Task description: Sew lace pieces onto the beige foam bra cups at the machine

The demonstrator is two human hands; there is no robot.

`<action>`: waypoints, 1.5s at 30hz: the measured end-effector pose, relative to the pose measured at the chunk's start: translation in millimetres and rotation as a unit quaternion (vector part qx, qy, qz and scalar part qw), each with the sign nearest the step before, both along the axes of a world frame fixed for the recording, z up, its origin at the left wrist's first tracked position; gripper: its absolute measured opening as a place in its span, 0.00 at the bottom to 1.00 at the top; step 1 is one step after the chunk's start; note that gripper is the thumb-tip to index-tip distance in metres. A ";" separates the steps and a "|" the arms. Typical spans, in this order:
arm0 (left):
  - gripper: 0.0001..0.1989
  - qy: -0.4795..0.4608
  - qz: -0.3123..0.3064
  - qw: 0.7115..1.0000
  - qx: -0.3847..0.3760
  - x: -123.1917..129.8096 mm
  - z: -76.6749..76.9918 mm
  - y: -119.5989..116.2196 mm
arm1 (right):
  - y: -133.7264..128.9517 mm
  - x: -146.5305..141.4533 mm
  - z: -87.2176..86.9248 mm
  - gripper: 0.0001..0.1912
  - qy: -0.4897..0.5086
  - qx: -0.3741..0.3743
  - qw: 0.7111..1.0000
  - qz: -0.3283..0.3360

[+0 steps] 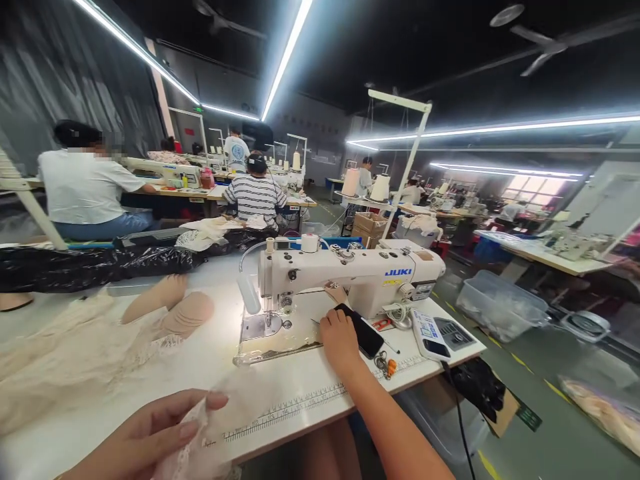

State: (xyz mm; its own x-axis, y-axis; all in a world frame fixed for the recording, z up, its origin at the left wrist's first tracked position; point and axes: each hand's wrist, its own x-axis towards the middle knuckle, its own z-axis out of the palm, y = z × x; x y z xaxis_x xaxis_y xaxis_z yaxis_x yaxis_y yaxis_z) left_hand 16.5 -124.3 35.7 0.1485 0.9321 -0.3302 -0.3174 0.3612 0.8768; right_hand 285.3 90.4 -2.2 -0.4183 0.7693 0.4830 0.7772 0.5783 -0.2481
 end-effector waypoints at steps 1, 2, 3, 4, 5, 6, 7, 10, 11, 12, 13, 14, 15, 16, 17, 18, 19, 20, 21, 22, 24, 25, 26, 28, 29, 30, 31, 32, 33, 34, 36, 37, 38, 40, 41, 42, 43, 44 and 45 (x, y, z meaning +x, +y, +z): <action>0.28 0.001 -0.019 1.000 0.024 2.8 -0.1 2.8 | -6.0 -1.9 0.1 0.13 0.005 -0.005 1.000 0.011; 0.29 -0.006 -0.035 0.998 0.044 5.2 0.1 5.3 | -14.1 -4.1 2.0 0.13 0.012 -0.012 1.000 0.023; 0.30 -0.017 -0.048 0.997 0.062 7.4 0.7 7.6 | -24.1 -6.3 5.4 0.13 0.022 -0.025 0.999 0.042; 0.31 -0.031 -0.058 0.995 0.076 9.4 1.9 9.6 | -35.6 -8.6 10.0 0.14 0.032 -0.039 0.996 0.067; 0.32 -0.043 -0.068 0.993 0.084 11.1 3.4 11.4 | -48.1 -10.9 15.5 0.15 0.045 -0.053 0.993 0.097; 0.33 -0.048 -0.072 0.992 0.088 12.6 4.9 12.9 | -61.0 -13.4 21.0 0.12 0.070 -0.086 0.983 0.146; 0.35 -0.048 -0.070 0.992 0.089 13.7 6.1 14.2 | -73.6 -16.3 26.2 0.09 0.076 -0.095 0.974 0.192; 0.37 -0.032 -0.057 0.994 0.084 16.7 5.8 17.4 | -103.6 -28.6 35.8 0.09 0.039 -0.003 0.969 0.245; 0.37 -0.027 -0.055 0.995 0.082 18.1 4.4 18.3 | -110.2 -33.8 36.9 0.10 0.020 0.034 0.970 0.240; 0.36 -0.020 -0.055 0.995 0.082 19.7 2.6 19.2 | -115.4 -39.2 37.2 0.12 0.003 0.064 0.971 0.231; 0.36 -0.013 -0.057 0.995 0.085 21.3 1.1 19.9 | -119.2 -44.4 37.1 0.13 -0.012 0.085 0.971 0.223; 0.36 -0.003 -0.061 0.994 0.088 22.1 0.2 20.4 | -121.9 -48.9 36.9 0.13 -0.021 0.101 0.970 0.221; 0.36 0.012 -0.065 0.994 0.090 21.4 0.5 20.6 | -123.5 -52.3 36.7 0.13 -0.026 0.109 0.968 0.223; 0.36 0.035 -0.072 0.993 0.088 18.3 2.5 20.4 | -123.8 -54.0 36.4 0.13 -0.026 0.110 0.967 0.227; 0.36 0.071 -0.078 0.991 0.082 12.0 6.3 19.8 | -122.4 -53.6 35.8 0.14 -0.022 0.106 0.967 0.228; 0.36 0.122 -0.076 0.987 0.074 1.9 12.0 18.6 | -119.1 -50.9 34.6 0.14 -0.013 0.101 0.969 0.225; 0.36 0.189 -0.064 0.978 0.066 -11.9 19.3 17.1 | -113.5 -45.8 32.3 0.15 -0.004 0.098 0.972 0.214; 0.34 0.270 -0.031 0.960 0.064 -28.6 27.5 15.2 | -105.7 -38.6 28.7 0.16 0.004 0.095 0.976 0.194; 0.33 0.367 0.035 0.926 0.080 -46.9 36.0 13.2 | -95.9 -29.8 23.6 0.17 0.006 0.095 0.981 0.168; 0.32 0.467 0.122 0.870 0.103 -65.0 43.6 11.2 | -84.7 -20.0 17.1 0.17 -0.001 0.099 0.985 0.142; 0.31 0.625 0.279 0.718 0.127 -92.9 53.2 8.6 | -61.4 -0.8 1.8 0.17 -0.027 0.102 0.991 0.085; 0.29 0.657 0.296 0.679 0.140 -99.7 53.8 8.5 | -51.0 7.1 -5.5 0.17 -0.044 0.102 0.992 0.058; 0.28 0.671 0.292 0.664 0.152 -100.5 51.1 9.4 | -42.5 13.1 -11.8 0.17 -0.057 0.102 0.992 0.036; 0.27 0.655 0.220 0.699 0.184 -86.0 36.6 15.6 | -33.0 18.3 -18.9 0.15 -0.066 0.109 0.992 0.012; 0.27 0.640 0.175 0.720 0.202 -73.0 26.2 21.1 | -32.3 17.5 -19.5 0.14 -0.061 0.114 0.992 0.009; 0.28 0.635 0.138 0.727 0.223 -58.3 15.2 28.0 | -34.0 15.0 -18.6 0.14 -0.050 0.115 0.992 0.016; 0.29 0.630 0.104 0.732 0.237 -43.7 4.7 36.0 | -37.8 11.1 -16.5 0.14 -0.033 0.112 0.993 0.031; 0.28 0.626 0.075 0.736 0.246 -30.5 -4.0 44.8 | -43.0 6.5 -14.0 0.14 -0.011 0.102 0.993 0.056; 0.24 0.621 0.051 0.742 0.248 -19.9 -9.9 53.5 | -49.0 1.7 -11.7 0.13 0.014 0.086 0.993 0.086; 0.18 0.616 0.032 0.747 0.249 -12.6 -12.5 61.6 | -55.2 -2.7 -9.9 0.12 0.037 0.066 0.990 0.116; 0.11 0.608 0.015 0.752 0.254 -7.8 -7.2 73.1 | -66.5 -9.5 -8.6 0.11 0.075 0.030 0.984 0.160; 0.12 0.606 0.021 0.751 0.261 -9.4 -0.1 75.4 | -71.1 -11.7 -9.0 0.10 0.089 0.012 0.981 0.174; 0.14 0.604 0.039 0.746 0.277 -12.5 8.6 75.2 | -74.9 -13.2 -9.7 0.10 0.104 -0.007 0.977 0.184; 0.14 0.605 0.098 0.715 0.338 -19.2 26.5 68.1 | -80.3 -15.2 -10.7 0.10 0.135 -0.058 0.968 0.203; 0.13 0.607 0.127 0.686 0.380 -21.0 33.3 61.9 | -82.2 -16.3 -10.6 0.10 0.151 -0.088 0.962 0.209; 0.12 0.611 0.143 0.653 0.423 -21.1 37.6 54.6 | -83.5 -17.6 -10.0 0.10 0.164 -0.120 0.955 0.214; 0.11 0.618 0.138 0.623 0.459 -19.3 38.9 46.6 | -84.4 -19.3 -8.9 0.10 0.174 -0.152 0.948 0.217; 0.12 0.629 0.108 0.601 0.480 -15.9 37.4 38.4 | -84.8 -21.3 -7.5 0.09 0.180 -0.181 0.942 0.219; 0.12 0.642 0.056 0.590 0.486 -11.4 33.4 30.1 | -84.6 -23.5 -5.8 0.09 0.182 -0.205 0.936 0.219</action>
State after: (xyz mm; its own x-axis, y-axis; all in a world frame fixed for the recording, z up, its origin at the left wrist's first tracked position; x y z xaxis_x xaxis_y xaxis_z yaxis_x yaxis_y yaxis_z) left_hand 5.1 -94.2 69.2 0.2765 0.7544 0.5953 0.8604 -0.4702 0.1963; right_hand 261.8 5.8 -8.0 -0.6023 0.7140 0.3569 0.3082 0.6205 -0.7211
